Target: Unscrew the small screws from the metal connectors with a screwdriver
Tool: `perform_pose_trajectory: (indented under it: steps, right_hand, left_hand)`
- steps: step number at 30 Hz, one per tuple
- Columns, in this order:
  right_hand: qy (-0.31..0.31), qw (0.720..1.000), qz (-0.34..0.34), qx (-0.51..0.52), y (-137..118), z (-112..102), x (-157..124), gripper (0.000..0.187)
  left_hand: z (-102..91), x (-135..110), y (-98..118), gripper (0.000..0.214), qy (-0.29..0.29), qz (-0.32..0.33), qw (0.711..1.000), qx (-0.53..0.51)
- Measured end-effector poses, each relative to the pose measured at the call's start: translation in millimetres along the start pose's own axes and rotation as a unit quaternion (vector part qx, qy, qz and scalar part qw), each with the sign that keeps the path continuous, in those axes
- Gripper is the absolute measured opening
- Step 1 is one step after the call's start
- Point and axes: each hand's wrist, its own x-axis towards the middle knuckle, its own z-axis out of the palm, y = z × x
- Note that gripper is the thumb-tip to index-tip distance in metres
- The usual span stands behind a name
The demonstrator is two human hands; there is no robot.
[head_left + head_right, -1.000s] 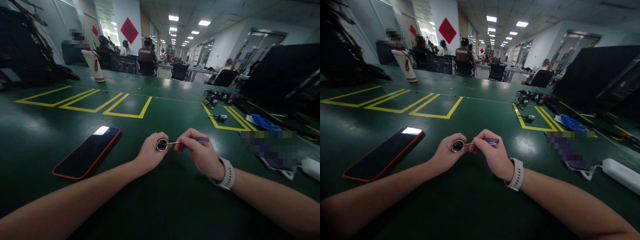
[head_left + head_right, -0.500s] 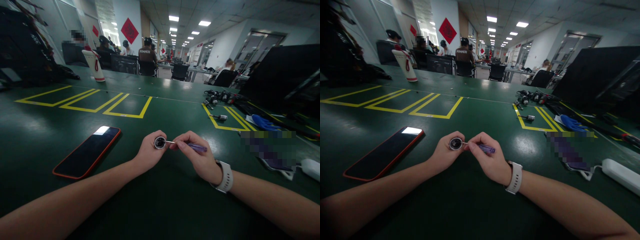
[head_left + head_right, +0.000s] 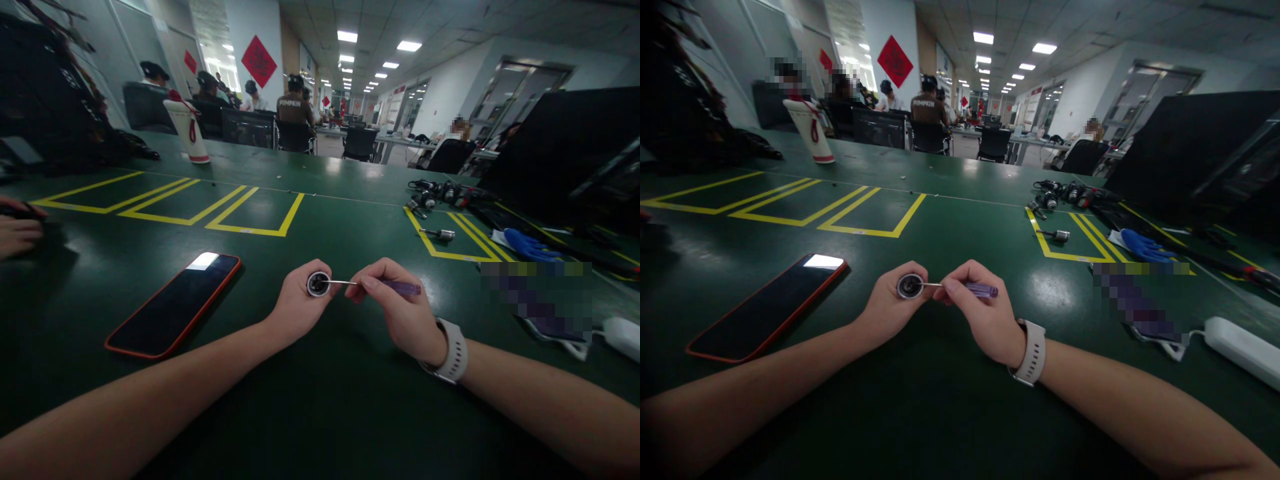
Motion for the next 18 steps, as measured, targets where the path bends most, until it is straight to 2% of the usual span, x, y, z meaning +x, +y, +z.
perform_pose_trajectory:
  steps: [3, 7, 11, 15, 18]
  right_hand:
    - [-0.019, 0.989, -0.064, -0.134, -10.3, 0.1, -4.2, 0.011]
    - [-0.056, 0.95, -0.165, -0.258, -20.5, 2.2, -7.4, 0.01]
    - [-0.09, 0.921, -0.208, -0.318, -20.7, 3.2, -7.5, 0.01]
    - [-0.137, 0.895, -0.246, -0.347, -16.4, 2.2, -7.5, 0.011]
    - [-0.15, 0.873, -0.289, -0.363, -13.2, 1.0, -6.8, 0.012]
  left_hand:
    - [1.7, -0.6, -4.6, 0.014, 0.015, 0.01, 1.0, 0.024]
    - [2.6, -1.7, -9.4, 0.014, 0.027, 0.029, 0.996, 0.081]
    - [2.0, -2.7, -10.9, 0.014, 0.027, 0.04, 0.993, 0.109]
    - [1.6, -2.4, -11.2, 0.013, 0.029, 0.025, 0.995, 0.092]
    - [1.5, -1.7, -9.6, 0.014, 0.034, 0.013, 0.997, 0.072]
